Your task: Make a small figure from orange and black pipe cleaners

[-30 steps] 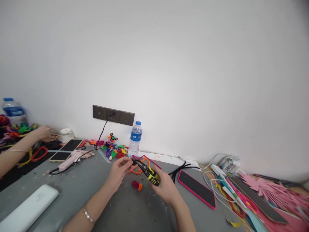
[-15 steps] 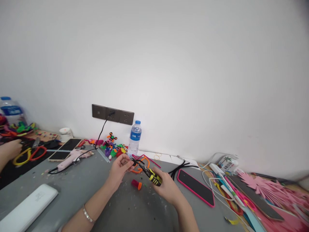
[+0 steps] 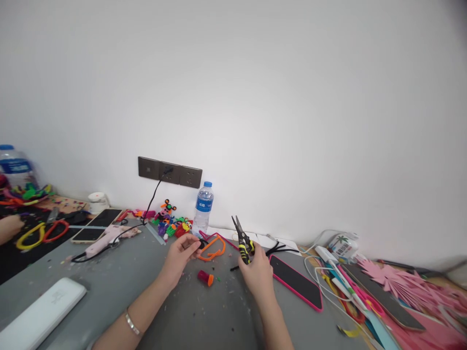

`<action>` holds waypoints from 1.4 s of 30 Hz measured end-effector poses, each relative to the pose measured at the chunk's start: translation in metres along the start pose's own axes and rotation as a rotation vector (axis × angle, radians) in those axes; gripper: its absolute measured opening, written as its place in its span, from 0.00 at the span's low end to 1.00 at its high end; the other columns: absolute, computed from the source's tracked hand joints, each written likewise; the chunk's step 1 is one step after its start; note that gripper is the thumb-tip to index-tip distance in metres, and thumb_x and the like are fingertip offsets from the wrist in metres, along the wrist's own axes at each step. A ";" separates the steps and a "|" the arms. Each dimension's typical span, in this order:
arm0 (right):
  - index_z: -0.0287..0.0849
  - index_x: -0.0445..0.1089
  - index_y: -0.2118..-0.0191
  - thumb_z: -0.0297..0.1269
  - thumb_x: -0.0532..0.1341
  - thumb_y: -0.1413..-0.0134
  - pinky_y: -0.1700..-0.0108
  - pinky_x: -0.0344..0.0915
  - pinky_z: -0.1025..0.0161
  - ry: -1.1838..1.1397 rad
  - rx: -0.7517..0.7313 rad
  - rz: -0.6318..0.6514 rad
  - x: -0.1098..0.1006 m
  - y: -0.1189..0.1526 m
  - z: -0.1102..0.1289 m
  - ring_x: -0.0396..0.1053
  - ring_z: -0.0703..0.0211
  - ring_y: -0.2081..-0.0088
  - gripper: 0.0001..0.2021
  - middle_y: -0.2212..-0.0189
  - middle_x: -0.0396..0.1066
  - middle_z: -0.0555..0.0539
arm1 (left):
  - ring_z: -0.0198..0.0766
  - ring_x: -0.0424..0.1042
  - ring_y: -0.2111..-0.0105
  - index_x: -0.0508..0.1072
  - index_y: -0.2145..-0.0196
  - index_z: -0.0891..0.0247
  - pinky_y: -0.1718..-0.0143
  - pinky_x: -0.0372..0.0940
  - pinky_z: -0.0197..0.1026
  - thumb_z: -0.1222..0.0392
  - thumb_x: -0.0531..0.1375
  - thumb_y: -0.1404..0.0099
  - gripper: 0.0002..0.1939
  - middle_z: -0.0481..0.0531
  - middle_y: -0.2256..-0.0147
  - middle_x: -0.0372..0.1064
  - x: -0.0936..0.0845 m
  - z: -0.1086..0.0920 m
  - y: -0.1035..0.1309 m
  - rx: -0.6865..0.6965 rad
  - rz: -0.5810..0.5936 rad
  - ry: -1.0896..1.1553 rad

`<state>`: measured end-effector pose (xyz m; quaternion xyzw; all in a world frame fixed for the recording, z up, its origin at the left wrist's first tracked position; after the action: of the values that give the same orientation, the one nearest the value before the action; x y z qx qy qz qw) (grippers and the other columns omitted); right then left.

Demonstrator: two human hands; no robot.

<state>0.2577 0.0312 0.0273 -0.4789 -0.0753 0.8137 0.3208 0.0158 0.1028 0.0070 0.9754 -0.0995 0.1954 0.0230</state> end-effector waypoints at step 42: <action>0.46 0.69 0.58 0.29 0.60 0.47 0.60 0.62 0.59 -0.555 -0.500 0.141 0.001 0.033 0.104 0.68 0.57 0.66 0.11 0.69 0.71 0.50 | 0.30 0.64 0.75 0.70 0.75 0.63 0.75 0.56 0.32 0.59 0.71 0.51 0.12 0.45 0.75 0.67 0.039 0.031 0.016 -0.227 0.255 0.178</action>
<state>0.1562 0.0251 0.0674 -0.3075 -0.3224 0.8891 0.1047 0.0591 0.0770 -0.0071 0.9248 -0.2413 0.2699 0.1169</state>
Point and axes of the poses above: each hand's wrist, its own y-axis away from the middle knuckle, its own x-axis out of the palm, z = x × y, the point moved 10 cm from there along -y, towards the middle knuckle
